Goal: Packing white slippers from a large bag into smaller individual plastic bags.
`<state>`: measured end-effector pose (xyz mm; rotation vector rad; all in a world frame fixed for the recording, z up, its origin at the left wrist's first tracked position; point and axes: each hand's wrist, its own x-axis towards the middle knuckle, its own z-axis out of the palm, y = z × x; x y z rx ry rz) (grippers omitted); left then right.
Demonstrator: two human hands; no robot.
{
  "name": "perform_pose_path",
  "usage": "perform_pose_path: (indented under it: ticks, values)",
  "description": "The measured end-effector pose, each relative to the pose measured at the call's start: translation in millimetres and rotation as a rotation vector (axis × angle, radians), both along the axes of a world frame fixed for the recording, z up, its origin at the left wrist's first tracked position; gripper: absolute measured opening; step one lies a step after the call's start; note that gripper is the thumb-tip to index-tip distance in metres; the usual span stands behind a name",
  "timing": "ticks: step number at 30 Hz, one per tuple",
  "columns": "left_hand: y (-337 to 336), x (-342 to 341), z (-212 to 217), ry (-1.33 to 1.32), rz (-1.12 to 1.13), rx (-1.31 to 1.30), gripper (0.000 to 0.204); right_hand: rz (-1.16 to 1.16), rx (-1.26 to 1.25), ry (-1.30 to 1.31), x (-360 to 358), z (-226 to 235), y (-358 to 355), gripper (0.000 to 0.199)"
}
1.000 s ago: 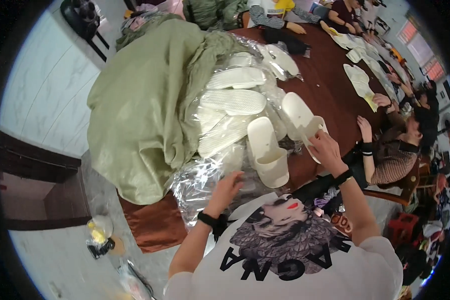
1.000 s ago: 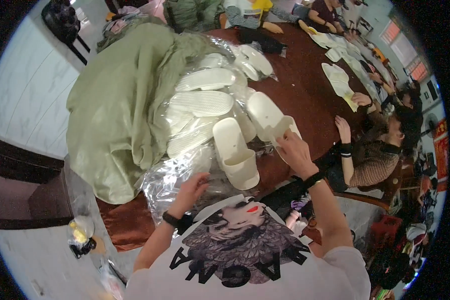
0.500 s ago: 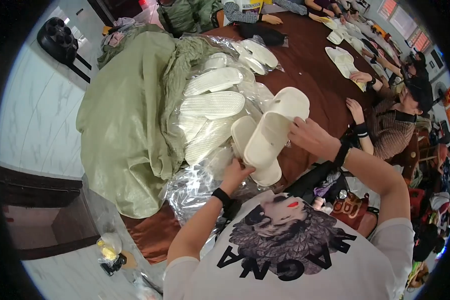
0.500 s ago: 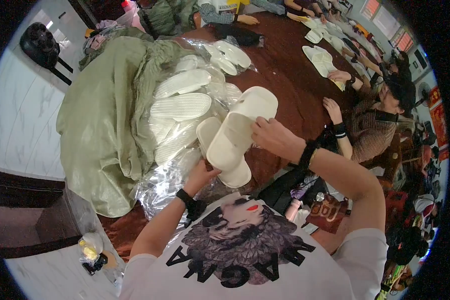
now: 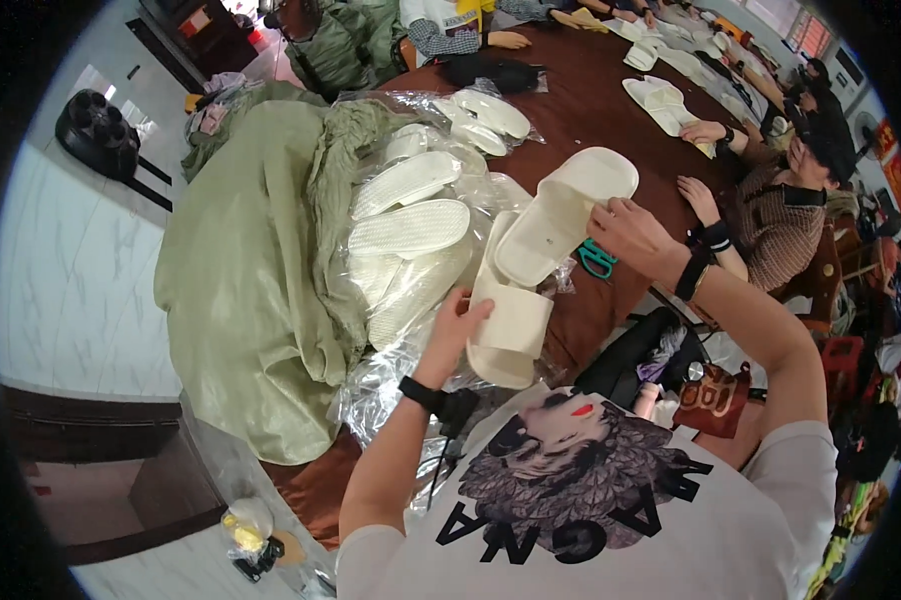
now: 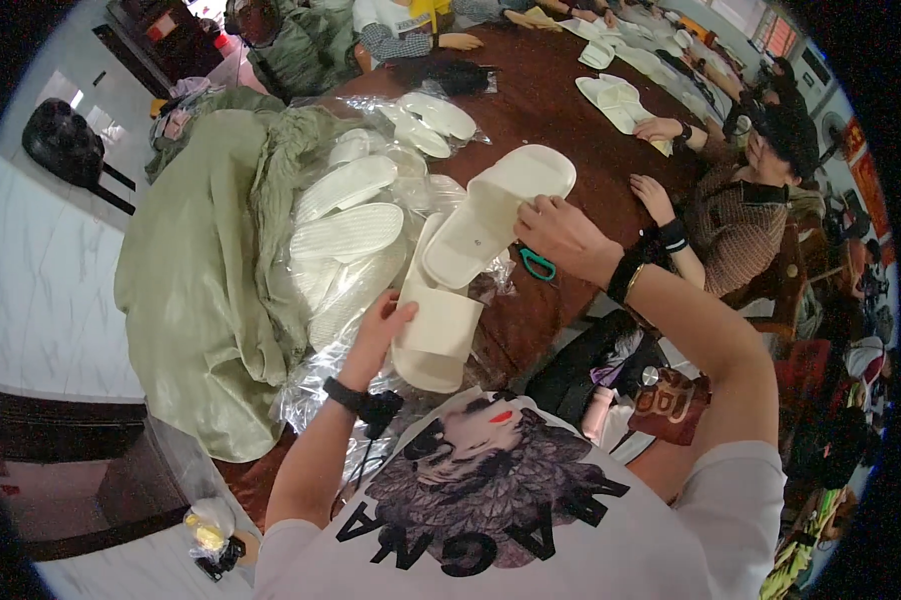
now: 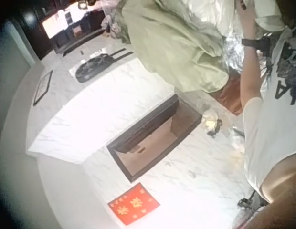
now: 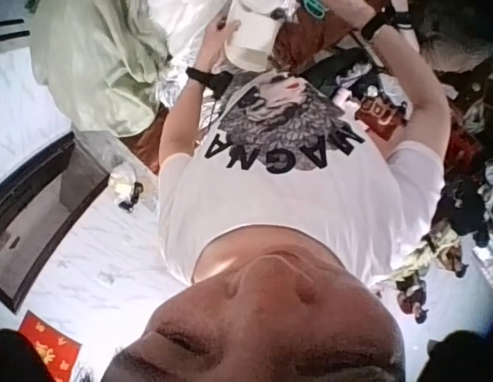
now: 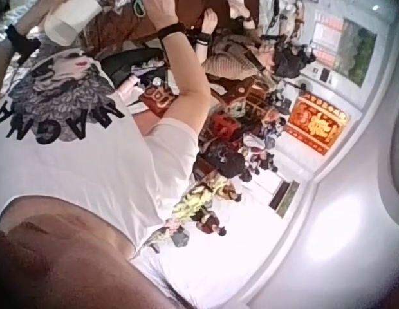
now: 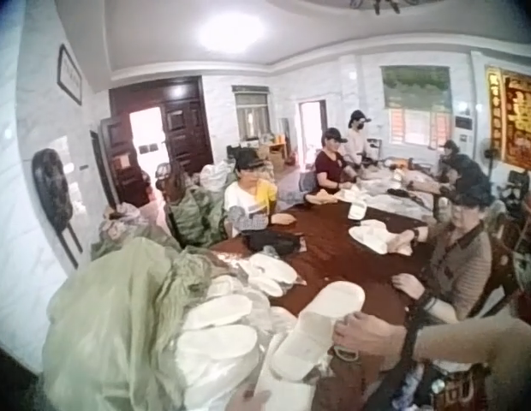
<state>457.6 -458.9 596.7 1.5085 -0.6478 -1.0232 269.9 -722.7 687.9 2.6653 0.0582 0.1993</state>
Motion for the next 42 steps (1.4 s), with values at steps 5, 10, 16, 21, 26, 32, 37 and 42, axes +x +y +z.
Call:
perform_pose_path:
  ticks: [5,10,16,21,26,32,37,42]
  values:
    - [0,1,29,0.391,-0.051,0.005,0.044,0.334,0.132,0.08,-20,11,21,0.023]
    - [-5,-1,27,0.491,-0.246,0.121,0.044,0.333,0.53,0.091,-42,-20,60,0.028]
    - [3,10,15,0.492,0.006,-0.03,0.043,0.002,0.724,-0.257,-37,-37,-6,0.021]
    - [-2,35,12,-0.044,0.084,0.052,0.031,-0.387,0.388,-0.374,-21,-40,-95,0.022]
    - [-53,54,22,-1.216,0.192,0.021,0.051,-0.357,0.634,-0.417,8,-56,-72,0.028]
    - [-126,67,4,-1.62,0.017,0.355,0.077,-0.349,0.948,-0.314,14,-106,-9,0.026]
    - [-126,118,2,-1.681,0.063,0.385,0.043,-0.333,1.122,-0.414,0,-117,27,0.024]
    - [-84,122,119,-1.238,0.462,-0.065,0.028,-0.327,1.581,-0.367,5,-120,39,0.024]
